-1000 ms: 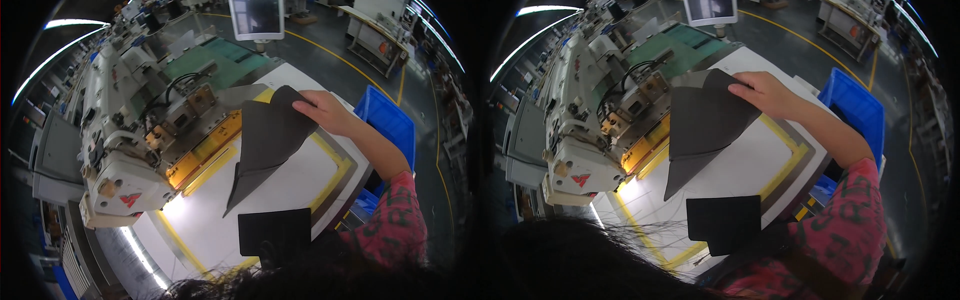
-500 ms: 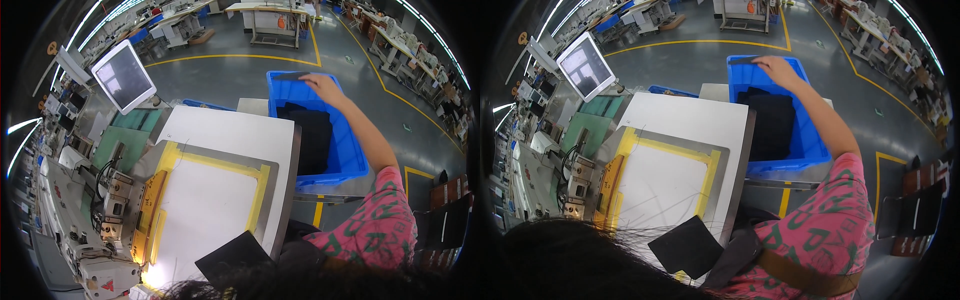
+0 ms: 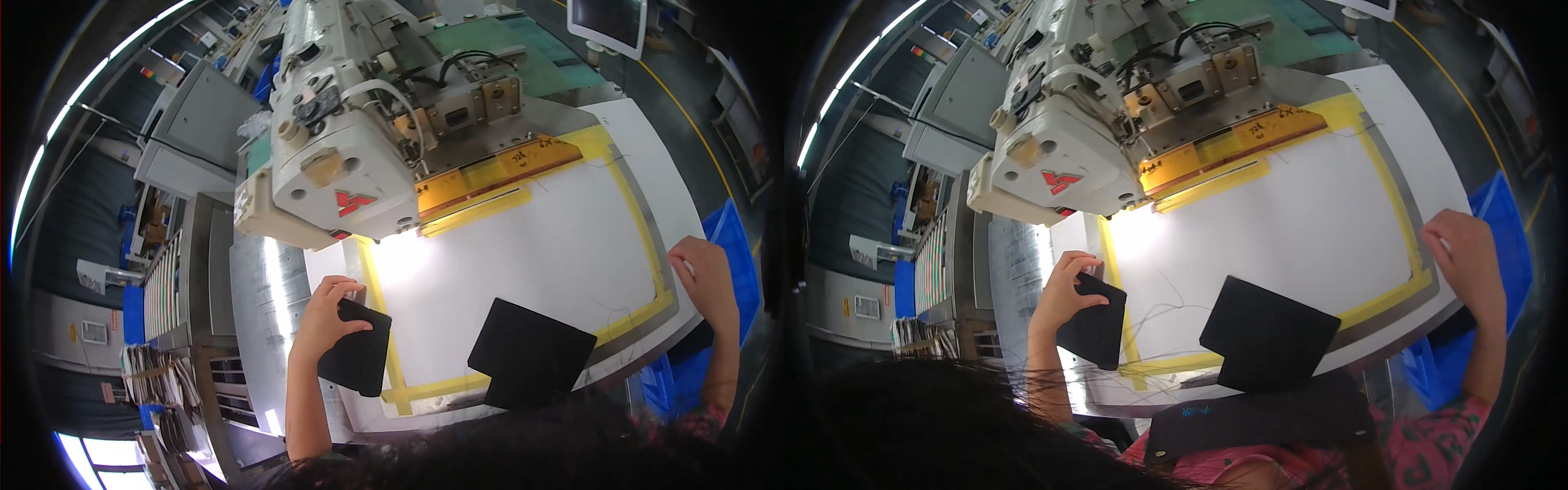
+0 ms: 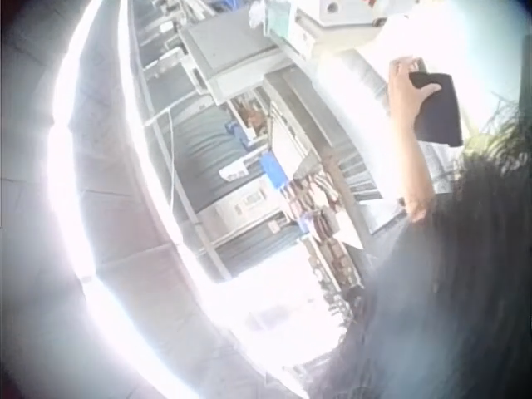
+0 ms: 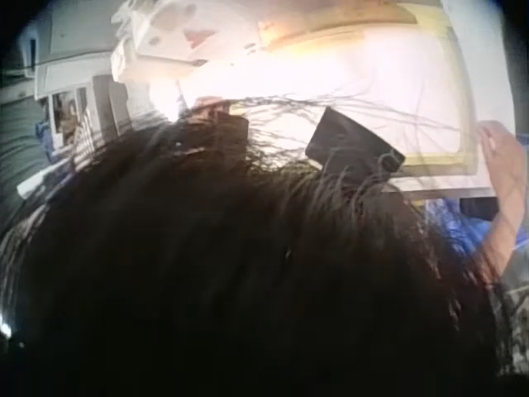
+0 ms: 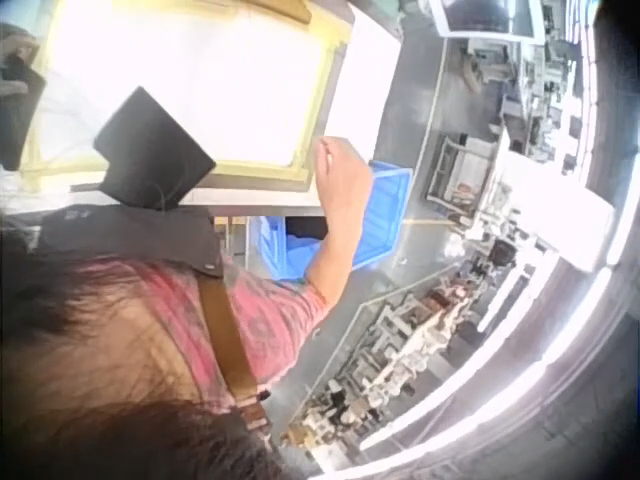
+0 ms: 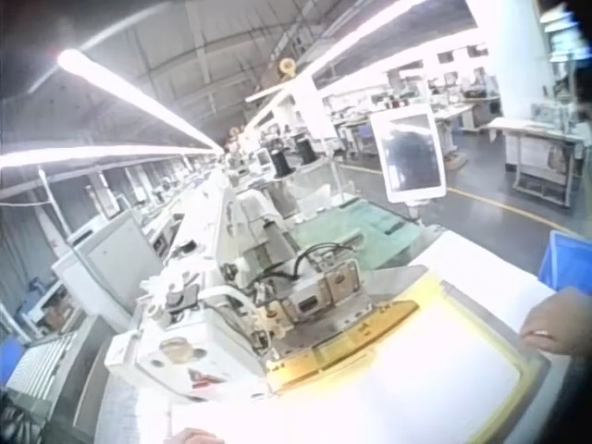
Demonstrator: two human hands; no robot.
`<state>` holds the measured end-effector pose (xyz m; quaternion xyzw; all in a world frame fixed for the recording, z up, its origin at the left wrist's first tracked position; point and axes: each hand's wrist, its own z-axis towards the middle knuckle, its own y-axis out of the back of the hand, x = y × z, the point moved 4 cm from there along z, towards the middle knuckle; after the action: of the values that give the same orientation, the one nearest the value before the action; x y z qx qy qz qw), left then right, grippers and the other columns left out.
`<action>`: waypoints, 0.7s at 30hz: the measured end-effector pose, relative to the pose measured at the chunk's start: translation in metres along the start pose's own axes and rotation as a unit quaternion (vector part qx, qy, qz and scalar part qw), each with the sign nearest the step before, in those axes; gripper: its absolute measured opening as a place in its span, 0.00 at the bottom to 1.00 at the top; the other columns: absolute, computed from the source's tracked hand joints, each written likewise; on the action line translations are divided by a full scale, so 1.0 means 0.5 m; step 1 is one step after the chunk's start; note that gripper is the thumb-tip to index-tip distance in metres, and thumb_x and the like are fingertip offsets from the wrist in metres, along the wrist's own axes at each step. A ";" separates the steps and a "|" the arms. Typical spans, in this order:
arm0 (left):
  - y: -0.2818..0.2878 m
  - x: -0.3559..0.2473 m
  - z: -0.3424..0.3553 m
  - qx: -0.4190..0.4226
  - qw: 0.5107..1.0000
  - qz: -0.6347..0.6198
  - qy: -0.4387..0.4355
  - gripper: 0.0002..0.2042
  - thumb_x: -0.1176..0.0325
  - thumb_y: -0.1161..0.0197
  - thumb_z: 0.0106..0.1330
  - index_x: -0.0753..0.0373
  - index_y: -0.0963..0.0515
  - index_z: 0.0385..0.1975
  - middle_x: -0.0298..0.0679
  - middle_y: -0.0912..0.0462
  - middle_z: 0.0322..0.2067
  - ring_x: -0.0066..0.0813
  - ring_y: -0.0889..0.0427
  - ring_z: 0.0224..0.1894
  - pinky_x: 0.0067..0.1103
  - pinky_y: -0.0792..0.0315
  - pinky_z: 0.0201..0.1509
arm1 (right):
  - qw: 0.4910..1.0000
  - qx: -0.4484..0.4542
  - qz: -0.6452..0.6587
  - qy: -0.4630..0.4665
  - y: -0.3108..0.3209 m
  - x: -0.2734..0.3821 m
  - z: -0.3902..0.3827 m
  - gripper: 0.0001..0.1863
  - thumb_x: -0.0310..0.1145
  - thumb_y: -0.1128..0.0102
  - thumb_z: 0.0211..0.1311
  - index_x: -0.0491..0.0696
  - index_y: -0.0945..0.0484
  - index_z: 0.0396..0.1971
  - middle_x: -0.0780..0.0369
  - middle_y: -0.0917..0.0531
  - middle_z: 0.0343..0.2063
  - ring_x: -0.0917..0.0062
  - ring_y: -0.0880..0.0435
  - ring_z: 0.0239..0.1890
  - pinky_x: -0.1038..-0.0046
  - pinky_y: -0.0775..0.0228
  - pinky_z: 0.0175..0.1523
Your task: Sewing pieces of black fabric using an industrial sewing machine.
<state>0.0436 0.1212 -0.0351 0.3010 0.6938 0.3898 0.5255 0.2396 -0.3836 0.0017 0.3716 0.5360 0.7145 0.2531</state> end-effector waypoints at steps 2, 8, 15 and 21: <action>0.004 0.012 -0.001 0.010 0.998 -0.006 0.057 0.24 0.71 0.24 0.41 0.59 0.23 0.42 0.35 0.23 0.41 0.33 0.23 0.40 0.26 0.27 0.44 | 0.979 0.060 0.089 0.173 -0.067 0.134 0.074 0.03 0.28 0.39 0.53 0.45 0.22 0.28 0.59 0.19 0.28 0.63 0.20 0.34 0.65 0.29 0.38; -0.013 0.022 0.024 0.121 0.966 -0.198 -0.111 0.10 0.71 0.31 0.55 0.63 0.28 0.30 0.33 0.24 0.25 0.26 0.27 0.28 0.23 0.31 0.34 | 0.765 -0.047 0.050 0.640 -0.280 0.478 0.177 0.22 0.34 0.48 0.58 0.50 0.28 0.54 0.60 0.29 0.58 0.67 0.32 0.62 0.64 0.39 0.63; -0.016 0.072 0.091 -0.048 0.992 -0.097 0.068 0.12 0.68 0.29 0.54 0.65 0.26 0.29 0.35 0.23 0.23 0.24 0.27 0.27 0.20 0.30 0.35 | 0.747 -0.092 0.007 0.659 -0.403 0.602 0.245 0.17 0.32 0.48 0.57 0.46 0.23 0.47 0.61 0.23 0.53 0.67 0.27 0.59 0.66 0.39 0.65; -0.037 0.073 0.187 -0.185 0.982 -0.036 0.002 0.11 0.67 0.30 0.54 0.66 0.21 0.33 0.42 0.17 0.28 0.36 0.19 0.32 0.29 0.27 0.37 | 0.802 -0.051 0.017 0.595 -0.416 0.535 0.297 0.18 0.30 0.49 0.58 0.44 0.25 0.49 0.59 0.23 0.54 0.68 0.26 0.58 0.67 0.37 0.64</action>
<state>0.1240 0.1629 -0.0823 0.1724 0.6214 0.4930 0.5841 0.1918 -0.0328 -0.1050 -0.1304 0.5378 0.8257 -0.1095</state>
